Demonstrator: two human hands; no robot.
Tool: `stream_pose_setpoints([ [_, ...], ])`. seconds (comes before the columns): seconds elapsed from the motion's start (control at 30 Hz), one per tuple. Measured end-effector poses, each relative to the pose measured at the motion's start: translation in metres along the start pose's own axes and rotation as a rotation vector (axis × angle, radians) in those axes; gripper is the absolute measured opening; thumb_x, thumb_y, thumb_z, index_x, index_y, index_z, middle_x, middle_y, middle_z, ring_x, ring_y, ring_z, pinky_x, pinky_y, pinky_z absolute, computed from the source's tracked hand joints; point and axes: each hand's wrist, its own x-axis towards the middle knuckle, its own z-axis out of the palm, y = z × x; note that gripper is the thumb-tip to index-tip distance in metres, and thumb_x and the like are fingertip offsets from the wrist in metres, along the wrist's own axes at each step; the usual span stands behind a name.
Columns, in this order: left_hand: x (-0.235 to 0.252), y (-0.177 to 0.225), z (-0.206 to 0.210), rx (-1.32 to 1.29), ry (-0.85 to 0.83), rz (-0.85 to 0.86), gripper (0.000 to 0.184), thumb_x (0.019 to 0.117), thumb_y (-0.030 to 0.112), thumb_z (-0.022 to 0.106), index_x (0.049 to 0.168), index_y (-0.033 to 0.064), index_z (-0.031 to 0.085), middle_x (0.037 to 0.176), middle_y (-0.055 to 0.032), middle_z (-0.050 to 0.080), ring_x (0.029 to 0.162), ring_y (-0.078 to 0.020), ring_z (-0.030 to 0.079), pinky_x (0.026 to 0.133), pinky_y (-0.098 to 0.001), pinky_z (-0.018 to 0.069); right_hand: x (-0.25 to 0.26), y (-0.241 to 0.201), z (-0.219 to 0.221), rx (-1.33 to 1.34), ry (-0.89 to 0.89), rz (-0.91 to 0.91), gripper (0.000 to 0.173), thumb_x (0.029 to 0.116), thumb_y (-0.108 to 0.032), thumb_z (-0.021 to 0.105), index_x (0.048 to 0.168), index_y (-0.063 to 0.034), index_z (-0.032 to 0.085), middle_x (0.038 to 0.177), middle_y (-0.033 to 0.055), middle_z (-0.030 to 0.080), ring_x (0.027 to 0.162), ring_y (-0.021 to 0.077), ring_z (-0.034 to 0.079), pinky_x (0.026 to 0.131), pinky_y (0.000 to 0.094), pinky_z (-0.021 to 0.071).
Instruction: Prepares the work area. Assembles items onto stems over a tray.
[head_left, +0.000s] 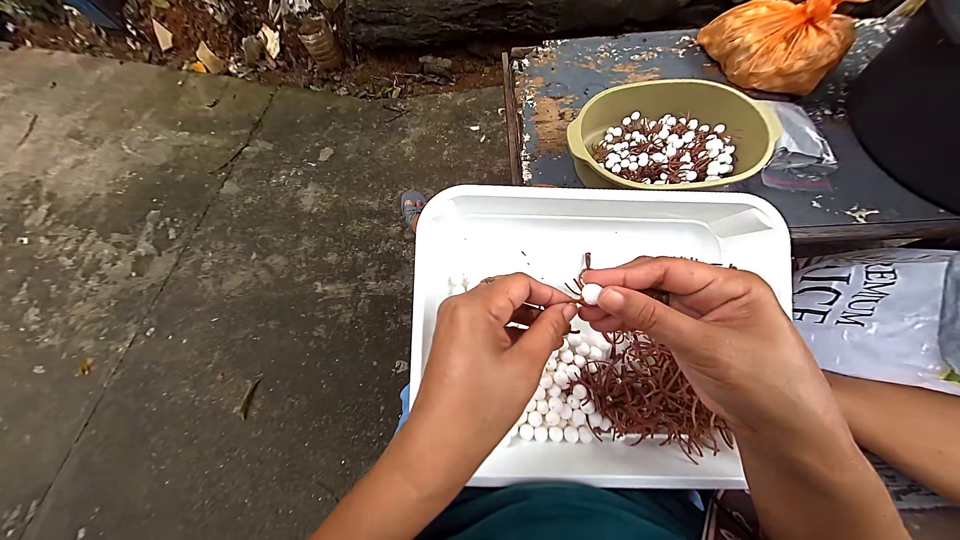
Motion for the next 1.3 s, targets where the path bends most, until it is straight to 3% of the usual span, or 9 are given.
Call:
stream_pose_setpoints([
  [0.1,0.001,-0.001,-0.005,-0.073,0.041,0.015,0.006,0.0951,0.007,0.069,0.098,0.0071,0.075,0.093,-0.0006,0.072,0.068,-0.0079,0.070,0.055,-0.0211,0.0608,0.009,-0.004,-0.021,-0.155,0.088,-0.053,0.014,0.0950,-0.008,0.068,0.108,-0.0082,0.075,0.095,-0.0025,0.076,0.082,0.0070,0.073,0.073,0.0212,0.0630],
  [0.23,0.004,-0.004,-0.010,-0.102,0.067,0.011,0.009,0.0953,0.003,0.067,0.100,0.0054,0.074,0.105,-0.0032,0.069,0.076,-0.0097,0.071,0.063,-0.0223,0.0630,0.010,0.001,-0.043,-0.742,0.118,-0.143,0.009,0.0967,-0.018,0.069,0.101,-0.0116,0.074,0.092,-0.0045,0.066,0.071,-0.0034,0.061,0.058,0.0097,0.0492],
  [0.4,0.005,-0.003,-0.010,-0.187,0.084,-0.039,0.009,0.0944,0.000,0.067,0.101,0.0040,0.070,0.088,-0.0035,0.076,0.077,-0.0133,0.076,0.074,-0.0265,0.0648,0.003,0.017,-0.053,-1.128,-0.069,-0.133,0.009,0.0874,-0.003,0.076,0.095,-0.0074,0.077,0.094,0.0103,0.065,0.081,0.0274,0.063,0.067,0.0447,0.0515],
  [0.47,0.005,-0.004,-0.009,-0.226,0.085,-0.077,0.007,0.0941,-0.001,0.067,0.099,0.0037,0.069,0.086,-0.0041,0.076,0.077,-0.0140,0.076,0.074,-0.0274,0.0650,-0.001,0.023,-0.056,-1.197,-0.146,-0.117,0.014,0.0822,-0.004,0.082,0.095,-0.0100,0.079,0.096,0.0117,0.063,0.089,0.0332,0.062,0.068,0.0475,0.0511],
  [0.57,0.005,-0.004,-0.007,-0.273,0.060,-0.109,0.007,0.0969,0.002,0.064,0.100,0.0049,0.070,0.085,-0.0041,0.075,0.072,-0.0130,0.075,0.064,-0.0257,0.0641,-0.002,0.027,-0.058,-1.155,-0.150,-0.136,0.008,0.0835,-0.006,0.078,0.089,-0.0119,0.078,0.096,0.0096,0.061,0.087,0.0285,0.061,0.066,0.0421,0.0499],
  [0.67,0.004,-0.008,-0.002,-0.280,0.061,-0.102,0.008,0.0967,0.008,0.065,0.100,0.0087,0.073,0.088,-0.0012,0.071,0.059,-0.0057,0.063,0.047,-0.0164,0.0514,0.002,0.023,-0.060,-1.034,-0.025,-0.200,0.011,0.0890,-0.011,0.069,0.095,-0.0118,0.078,0.100,0.0058,0.060,0.076,0.0125,0.054,0.062,0.0261,0.0446],
  [0.8,0.003,-0.012,0.002,-0.306,0.071,-0.068,0.007,0.0966,0.009,0.066,0.098,0.0097,0.072,0.089,0.0004,0.066,0.060,-0.0038,0.058,0.050,-0.0147,0.0494,0.003,0.019,-0.059,-1.070,0.062,-0.187,0.011,0.0928,-0.004,0.069,0.100,-0.0042,0.077,0.100,0.0127,0.061,0.079,0.0234,0.056,0.066,0.0381,0.0462],
  [1.2,0.002,-0.011,0.001,-0.450,0.057,-0.177,0.010,0.0995,0.006,0.061,0.098,0.0074,0.070,0.077,-0.0012,0.065,0.057,-0.0023,0.056,0.050,-0.0129,0.0463,0.002,0.046,-0.037,-1.020,-0.192,-0.289,0.013,0.0841,-0.019,0.077,0.096,-0.0152,0.080,0.086,0.0007,0.066,0.082,0.0219,0.061,0.073,0.0421,0.0462],
  [1.3,0.002,-0.013,0.004,-0.412,0.081,-0.143,0.009,0.0971,0.007,0.063,0.094,0.0090,0.071,0.090,0.0001,0.067,0.068,-0.0049,0.061,0.058,-0.0162,0.0511,0.000,0.047,-0.034,-1.002,-0.160,-0.298,0.011,0.0860,-0.019,0.072,0.094,-0.0151,0.079,0.089,-0.0002,0.066,0.083,0.0201,0.061,0.074,0.0397,0.0467],
])
